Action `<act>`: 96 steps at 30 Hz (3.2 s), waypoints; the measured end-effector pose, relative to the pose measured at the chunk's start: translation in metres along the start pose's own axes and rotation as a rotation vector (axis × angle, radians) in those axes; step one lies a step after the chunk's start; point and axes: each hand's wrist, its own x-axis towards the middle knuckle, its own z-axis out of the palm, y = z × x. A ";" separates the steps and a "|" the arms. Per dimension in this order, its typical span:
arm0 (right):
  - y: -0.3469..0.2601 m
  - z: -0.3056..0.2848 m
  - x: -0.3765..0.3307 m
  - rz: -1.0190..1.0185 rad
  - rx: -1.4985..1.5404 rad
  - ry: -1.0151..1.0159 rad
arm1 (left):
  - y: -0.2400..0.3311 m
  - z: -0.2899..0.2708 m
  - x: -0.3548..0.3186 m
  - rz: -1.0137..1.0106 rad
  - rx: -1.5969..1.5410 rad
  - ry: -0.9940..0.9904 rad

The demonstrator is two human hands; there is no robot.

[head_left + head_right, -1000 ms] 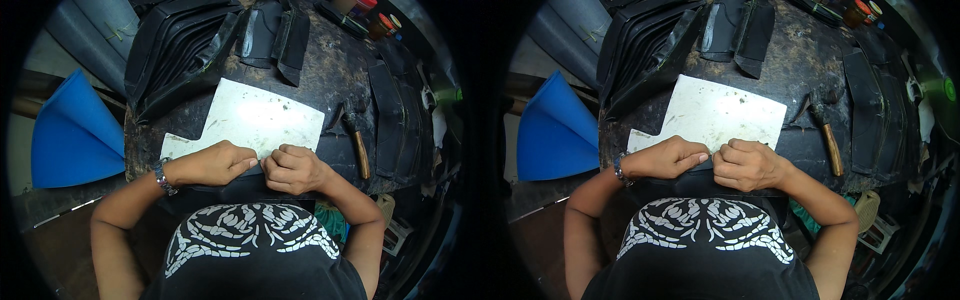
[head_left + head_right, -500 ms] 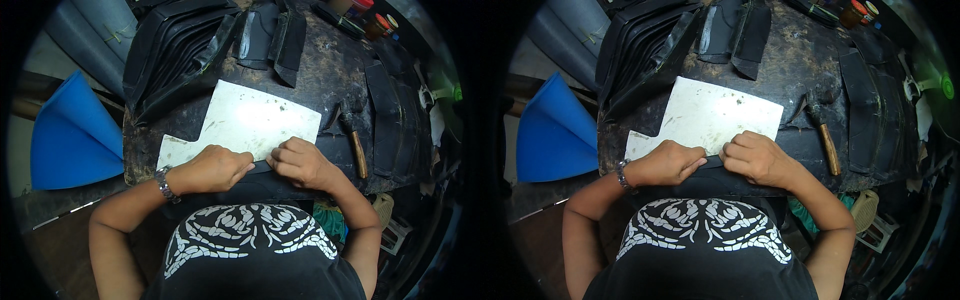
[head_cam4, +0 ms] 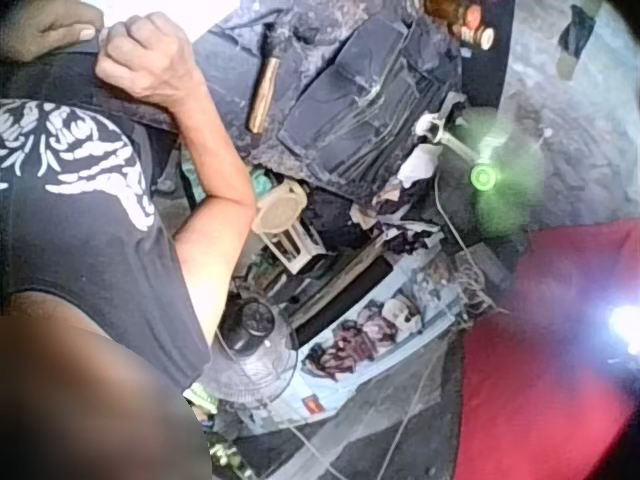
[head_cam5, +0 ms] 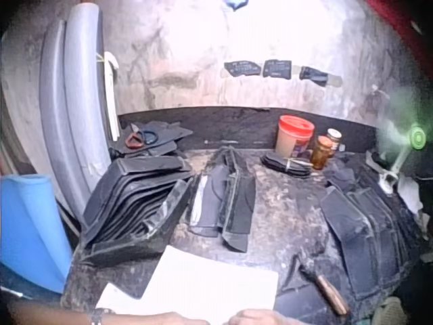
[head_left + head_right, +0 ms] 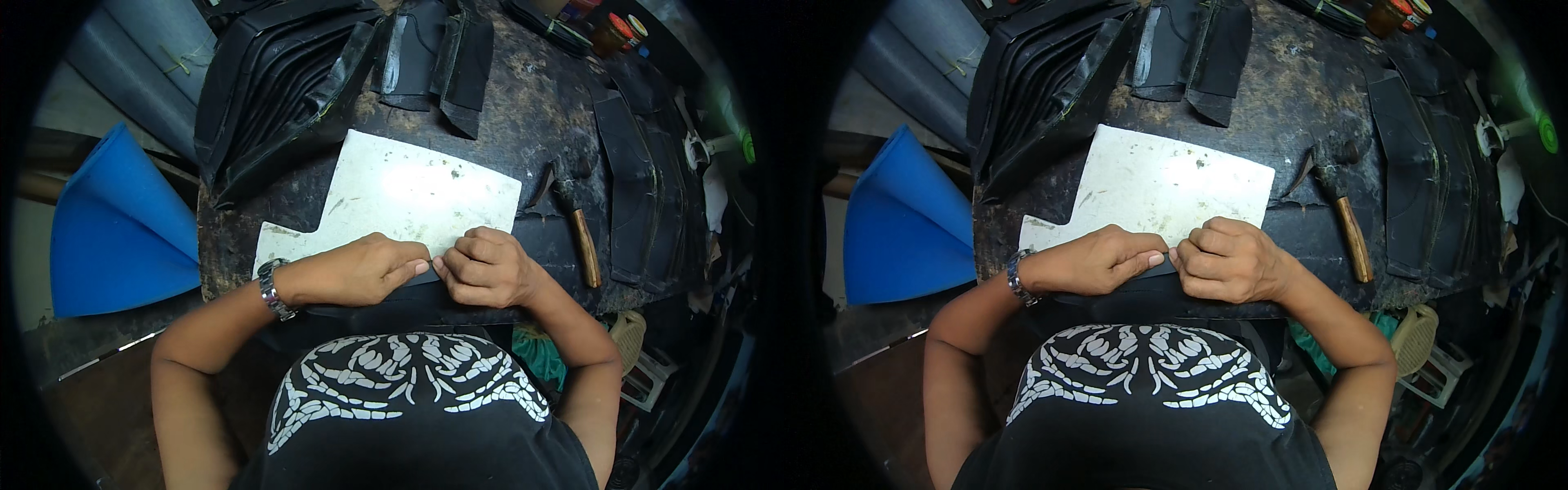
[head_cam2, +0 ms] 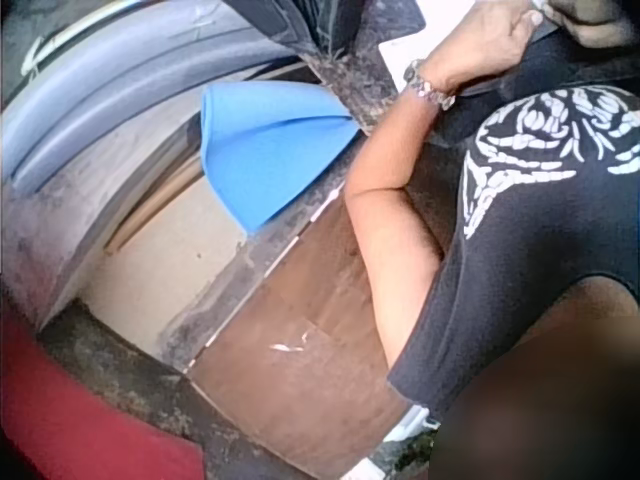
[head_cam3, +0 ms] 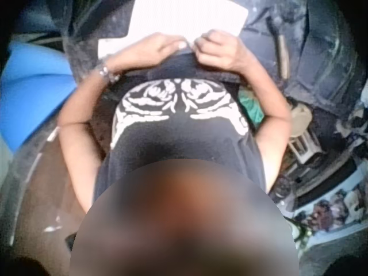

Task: The person repeatedly hammers black rubber shoe parts on a white board to shape them, then folds and presses the edges by hand. The person handles multiple parts one at a time, turning them over and stacking finished pieces on the table.

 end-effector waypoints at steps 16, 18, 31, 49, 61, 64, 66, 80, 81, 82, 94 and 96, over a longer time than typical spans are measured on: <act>0.000 -0.014 -0.003 0.168 0.120 -0.062 | -0.006 -0.007 -0.003 -0.001 -0.056 -0.052; -0.002 -0.010 -0.006 0.131 0.088 -0.033 | -0.006 -0.012 0.000 -0.015 -0.123 -0.128; 0.010 -0.031 -0.009 0.604 0.738 -0.184 | 0.001 -0.008 0.011 -0.036 0.011 -0.040; 0.007 -0.031 -0.017 0.542 0.627 -0.114 | 0.005 -0.008 0.027 -0.028 0.002 0.005; 0.004 -0.024 -0.012 0.234 0.193 -0.052 | 0.000 -0.013 0.028 -0.039 -0.030 -0.084; 0.004 -0.021 -0.013 0.202 0.115 0.012 | 0.002 -0.012 0.035 -0.055 -0.216 -0.056; 0.006 -0.022 -0.014 0.196 0.098 0.019 | 0.004 -0.011 0.039 -0.055 -0.160 -0.067; 0.021 -0.024 -0.008 0.476 0.187 -0.225 | 0.017 0.006 0.017 0.189 0.782 0.367; 0.021 -0.025 -0.008 0.493 0.194 -0.235 | 0.016 0.010 0.015 0.205 0.732 0.372; 0.021 -0.025 -0.009 0.521 0.193 -0.236 | 0.013 0.013 0.014 0.254 0.686 0.413; 0.036 -0.045 0.003 0.613 0.314 -0.363 | -0.008 0.028 0.014 0.327 0.527 0.500; 0.036 -0.048 0.004 0.548 0.293 -0.355 | -0.007 0.028 0.014 0.314 0.519 0.502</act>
